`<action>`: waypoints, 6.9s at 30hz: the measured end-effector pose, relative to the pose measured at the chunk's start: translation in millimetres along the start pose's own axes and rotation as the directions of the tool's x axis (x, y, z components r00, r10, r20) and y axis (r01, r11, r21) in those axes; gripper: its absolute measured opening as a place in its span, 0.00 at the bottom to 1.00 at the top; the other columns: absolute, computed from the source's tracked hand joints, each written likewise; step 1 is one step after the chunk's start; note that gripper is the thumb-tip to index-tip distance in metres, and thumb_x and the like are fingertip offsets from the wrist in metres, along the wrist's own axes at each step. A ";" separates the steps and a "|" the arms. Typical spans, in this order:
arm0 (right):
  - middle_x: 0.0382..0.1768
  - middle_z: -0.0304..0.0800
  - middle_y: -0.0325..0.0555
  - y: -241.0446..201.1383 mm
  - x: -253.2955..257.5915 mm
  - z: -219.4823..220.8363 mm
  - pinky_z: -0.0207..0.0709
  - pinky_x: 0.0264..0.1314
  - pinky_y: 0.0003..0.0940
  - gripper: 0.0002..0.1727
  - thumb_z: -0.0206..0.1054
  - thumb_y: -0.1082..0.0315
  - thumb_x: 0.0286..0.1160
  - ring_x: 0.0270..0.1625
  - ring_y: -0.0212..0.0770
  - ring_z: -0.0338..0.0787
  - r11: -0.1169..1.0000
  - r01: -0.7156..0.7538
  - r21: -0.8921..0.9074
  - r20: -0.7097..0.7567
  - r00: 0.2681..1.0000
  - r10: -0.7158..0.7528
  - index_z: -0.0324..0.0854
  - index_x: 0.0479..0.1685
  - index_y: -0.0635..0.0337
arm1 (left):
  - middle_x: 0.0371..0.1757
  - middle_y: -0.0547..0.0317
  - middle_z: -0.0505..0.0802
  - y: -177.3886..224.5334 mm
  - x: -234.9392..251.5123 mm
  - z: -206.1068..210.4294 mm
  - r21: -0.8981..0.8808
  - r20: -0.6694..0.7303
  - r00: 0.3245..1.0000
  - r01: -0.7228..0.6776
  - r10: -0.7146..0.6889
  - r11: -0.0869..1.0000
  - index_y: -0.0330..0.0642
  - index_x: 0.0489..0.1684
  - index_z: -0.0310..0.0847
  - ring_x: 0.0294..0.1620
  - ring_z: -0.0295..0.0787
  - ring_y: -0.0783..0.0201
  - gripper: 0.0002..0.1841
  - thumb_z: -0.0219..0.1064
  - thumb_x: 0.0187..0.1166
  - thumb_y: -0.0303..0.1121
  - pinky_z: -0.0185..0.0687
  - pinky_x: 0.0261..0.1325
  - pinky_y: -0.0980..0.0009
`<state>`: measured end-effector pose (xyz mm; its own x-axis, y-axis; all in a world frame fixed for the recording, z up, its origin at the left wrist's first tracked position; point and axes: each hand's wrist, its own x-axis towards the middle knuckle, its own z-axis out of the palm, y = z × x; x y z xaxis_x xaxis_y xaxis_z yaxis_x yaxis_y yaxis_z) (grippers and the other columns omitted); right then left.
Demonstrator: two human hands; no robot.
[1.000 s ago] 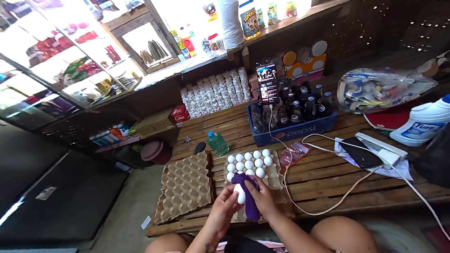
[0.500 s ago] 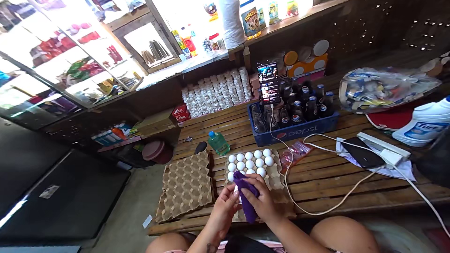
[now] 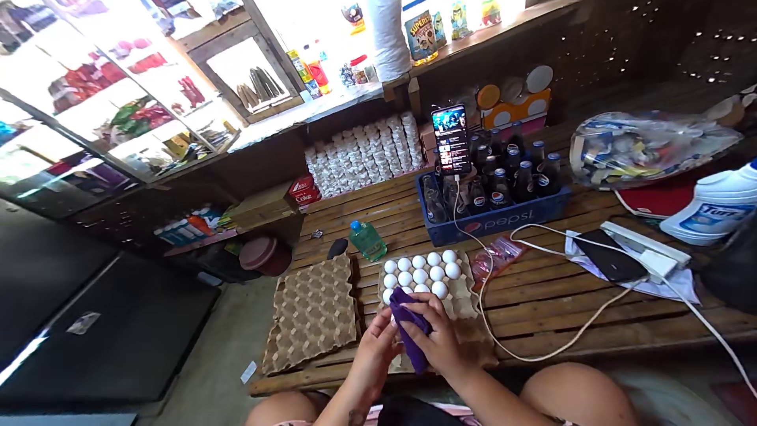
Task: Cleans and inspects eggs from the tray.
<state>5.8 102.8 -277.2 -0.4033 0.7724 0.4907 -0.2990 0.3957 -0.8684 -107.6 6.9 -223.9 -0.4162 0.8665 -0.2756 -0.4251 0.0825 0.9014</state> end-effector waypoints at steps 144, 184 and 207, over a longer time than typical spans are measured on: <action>0.71 0.78 0.60 -10.6 5.0 -7.2 0.74 0.78 0.32 0.27 0.65 0.58 0.81 0.74 0.37 0.79 0.960 -0.189 0.206 -0.006 0.981 0.195 0.79 0.69 0.72 | 0.62 0.52 0.88 -1.4 13.3 4.1 0.188 0.177 0.963 -0.238 0.205 0.953 0.29 0.74 0.69 0.54 0.90 0.64 0.25 0.67 0.80 0.30 0.89 0.58 0.66; 0.61 0.84 0.51 -17.4 10.1 -7.2 0.81 0.67 0.25 0.26 0.61 0.63 0.84 0.62 0.28 0.85 0.909 -0.303 0.286 -0.086 0.937 0.339 0.67 0.72 0.75 | 0.58 0.54 0.89 -9.1 17.6 17.4 0.102 0.054 0.977 -0.211 0.206 0.972 0.30 0.73 0.71 0.51 0.90 0.66 0.21 0.62 0.83 0.27 0.88 0.58 0.67; 0.75 0.76 0.57 -6.9 -0.6 3.1 0.72 0.81 0.39 0.21 0.63 0.54 0.85 0.79 0.43 0.75 0.995 0.098 0.003 0.001 0.995 -0.098 0.83 0.72 0.48 | 0.57 0.55 0.89 0.2 14.4 11.7 0.099 0.047 0.948 -0.317 0.314 0.943 0.33 0.73 0.67 0.53 0.89 0.66 0.19 0.56 0.89 0.33 0.88 0.58 0.66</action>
<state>5.4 98.0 -271.3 -0.3724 0.7295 0.5738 -0.3399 0.4681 -0.8157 -104.3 25.2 -223.7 -0.4901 0.8709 0.0372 -0.1899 -0.1483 0.9705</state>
